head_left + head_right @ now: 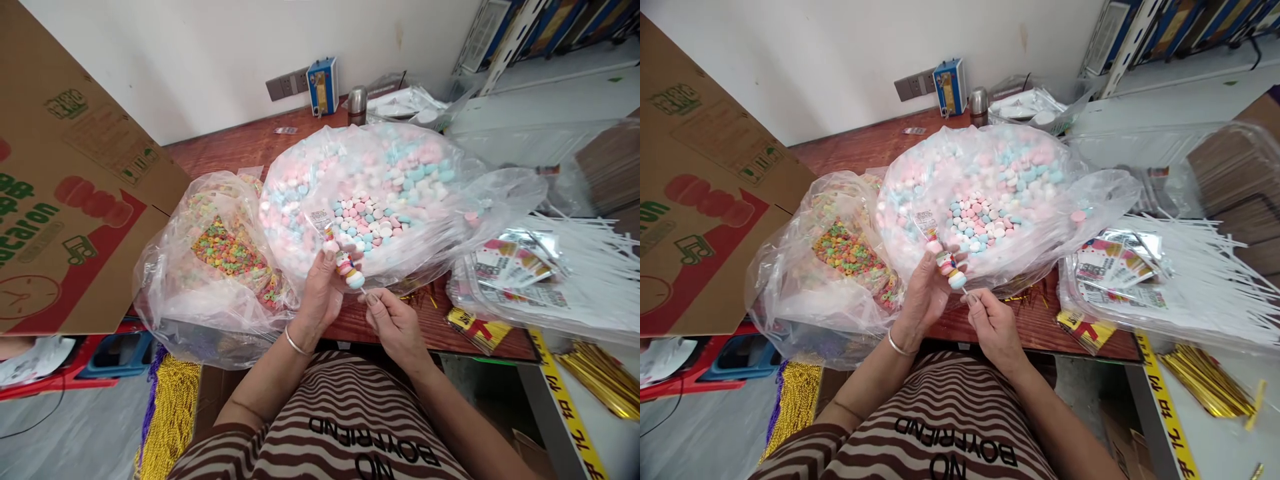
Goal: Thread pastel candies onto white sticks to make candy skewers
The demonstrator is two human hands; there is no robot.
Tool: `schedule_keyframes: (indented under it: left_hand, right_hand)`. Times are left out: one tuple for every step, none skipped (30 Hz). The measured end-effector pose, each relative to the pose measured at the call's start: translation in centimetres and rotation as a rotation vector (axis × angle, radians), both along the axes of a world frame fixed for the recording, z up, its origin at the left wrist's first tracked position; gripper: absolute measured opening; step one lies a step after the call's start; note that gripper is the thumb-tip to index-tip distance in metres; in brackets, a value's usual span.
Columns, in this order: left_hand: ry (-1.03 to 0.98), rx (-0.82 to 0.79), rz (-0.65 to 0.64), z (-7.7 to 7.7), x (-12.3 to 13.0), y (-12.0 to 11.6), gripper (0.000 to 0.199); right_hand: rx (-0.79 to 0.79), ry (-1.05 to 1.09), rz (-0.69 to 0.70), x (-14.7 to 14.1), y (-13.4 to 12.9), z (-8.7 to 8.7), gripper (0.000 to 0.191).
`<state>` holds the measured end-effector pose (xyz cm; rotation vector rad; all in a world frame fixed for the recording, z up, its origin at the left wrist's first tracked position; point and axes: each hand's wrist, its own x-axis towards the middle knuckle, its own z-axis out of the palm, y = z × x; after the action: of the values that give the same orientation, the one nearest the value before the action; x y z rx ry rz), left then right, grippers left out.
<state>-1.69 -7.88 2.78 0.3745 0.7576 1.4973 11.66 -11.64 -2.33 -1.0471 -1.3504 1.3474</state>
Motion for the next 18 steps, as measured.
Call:
schedule_keyframes:
  left_hand:
    - [-0.006,0.015,0.003,0.3,-0.6,0.4,0.031]
    - [-0.023,0.025,0.0,0.6,-1.2,0.7,0.034]
    - [-0.047,0.03,-0.014,0.8,-1.6,1.0,0.035]
    - [-0.076,0.03,-0.038,1.1,-2.0,1.3,0.033]
    - [-0.106,0.03,-0.066,1.2,-2.2,1.5,0.029]
    - [-0.139,0.034,-0.088,1.3,-2.3,1.6,0.022]
    - [-0.17,0.045,-0.101,1.4,-2.3,1.6,0.015]
    - [-0.198,0.06,-0.101,1.5,-2.2,1.6,0.01]
    - [-0.221,0.075,-0.088,1.5,-2.2,1.6,0.01]
    - [-0.237,0.086,-0.069,1.6,-2.1,1.6,0.014]
    - [-0.246,0.094,-0.051,1.7,-1.9,1.6,0.018]
    - [-0.246,0.096,-0.036,1.9,-1.8,1.6,0.021]
    - [-0.238,0.092,-0.026,2.0,-1.6,1.6,0.023]
    - [-0.222,0.081,-0.022,2.1,-1.4,1.6,0.025]
    - [-0.199,0.065,-0.02,2.1,-1.0,1.6,0.026]
    - [-0.167,0.046,-0.017,2.1,-0.6,1.5,0.026]
    - [-0.128,0.026,-0.011,2.0,-0.1,1.5,0.026]
    - [-0.084,0.002,-0.002,1.8,0.3,1.3,0.026]
  right_hand:
    - [-0.027,0.03,0.035,0.1,0.0,-0.1,0.033]
    - [-0.059,0.065,0.065,0.2,0.0,-0.2,0.033]
    - [-0.099,0.113,0.096,0.2,0.0,-0.2,0.033]
    - [-0.155,0.179,0.135,0.2,0.0,-0.1,0.032]
    - [-0.227,0.265,0.183,0.2,0.0,0.0,0.031]
    - [-0.309,0.366,0.239,0.1,0.0,0.1,0.03]
    - [-0.393,0.47,0.299,0.0,0.0,0.3,0.029]
    - [-0.467,0.567,0.355,-0.1,0.0,0.4,0.028]
    - [-0.522,0.644,0.4,-0.2,-0.1,0.4,0.027]
    - [-0.556,0.698,0.434,-0.4,-0.2,0.5,0.026]
    - [-0.572,0.732,0.457,-0.6,-0.4,0.5,0.025]
    - [-0.571,0.744,0.467,-0.7,-0.6,0.5,0.025]
    - [-0.555,0.729,0.463,-0.9,-0.8,0.5,0.025]
    - [-0.513,0.684,0.435,-1.0,-0.9,0.5,0.026]
    - [-0.439,0.596,0.379,-1.1,-1.0,0.6,0.026]
    - [-0.324,0.459,0.295,-1.1,-1.0,0.6,0.026]
    - [-0.166,0.273,0.182,-1.0,-0.9,0.6,0.026]
    - [0.026,0.054,0.053,-1.0,-0.8,0.7,0.024]
